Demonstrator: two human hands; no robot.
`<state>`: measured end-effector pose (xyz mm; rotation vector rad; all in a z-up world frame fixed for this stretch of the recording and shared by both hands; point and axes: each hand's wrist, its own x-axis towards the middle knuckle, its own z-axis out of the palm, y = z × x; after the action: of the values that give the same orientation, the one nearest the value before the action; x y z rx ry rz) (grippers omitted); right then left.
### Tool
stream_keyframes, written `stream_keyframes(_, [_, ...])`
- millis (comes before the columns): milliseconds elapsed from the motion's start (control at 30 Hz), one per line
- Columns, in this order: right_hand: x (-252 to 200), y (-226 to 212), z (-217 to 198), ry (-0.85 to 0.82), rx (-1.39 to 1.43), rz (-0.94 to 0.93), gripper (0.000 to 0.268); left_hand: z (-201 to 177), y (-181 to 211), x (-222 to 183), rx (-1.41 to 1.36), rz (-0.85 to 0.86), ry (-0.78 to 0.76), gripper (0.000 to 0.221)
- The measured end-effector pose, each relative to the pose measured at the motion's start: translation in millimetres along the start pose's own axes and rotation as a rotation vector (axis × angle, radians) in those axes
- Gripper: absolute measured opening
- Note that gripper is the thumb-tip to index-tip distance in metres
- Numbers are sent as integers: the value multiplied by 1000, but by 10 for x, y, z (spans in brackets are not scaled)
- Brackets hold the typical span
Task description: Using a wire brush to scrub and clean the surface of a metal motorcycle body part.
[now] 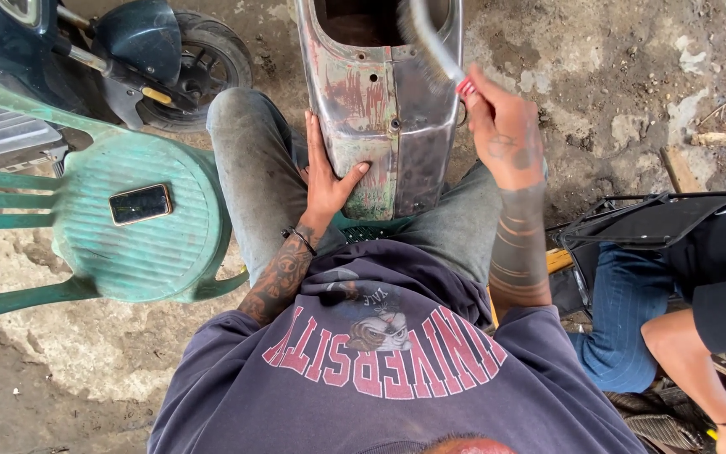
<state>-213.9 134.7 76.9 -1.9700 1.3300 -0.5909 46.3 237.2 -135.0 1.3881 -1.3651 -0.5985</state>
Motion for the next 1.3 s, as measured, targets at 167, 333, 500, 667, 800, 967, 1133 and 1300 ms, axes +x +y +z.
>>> stream_keyframes(167, [11, -107, 85, -20, -28, -195, 38, -5, 10, 6, -8, 10, 3, 114])
stream_keyframes(333, [48, 41, 144, 165, -137, -198, 34, 3, -8, -2, 3, -7, -4, 114])
stream_keyframes(500, [31, 166, 148, -5, -106, -98, 43, 5, 18, 6, -14, -3, -2, 114])
stream_keyframes(667, [-45, 82, 202, 202, -197, -153, 49, -11, 43, -1, -7, 1, -12, 113])
stream_keyframes(800, [-240, 20, 131, -64, 51, -19, 41, -5, 30, 50, -104, -18, -11, 118])
stream_keyframes(967, [-273, 87, 129, 150, -120, 51, 38, -11, 60, 37, -114, -18, -10, 118])
stream_keyframes(1133, [-342, 290, 102, 42, 73, 27, 44, -10, 45, 41, -105, -10, -9, 118])
stream_keyframes(1300, [-442, 98, 126, 173, -15, 42, 40, -15, 66, 39, -108, -8, -13, 118])
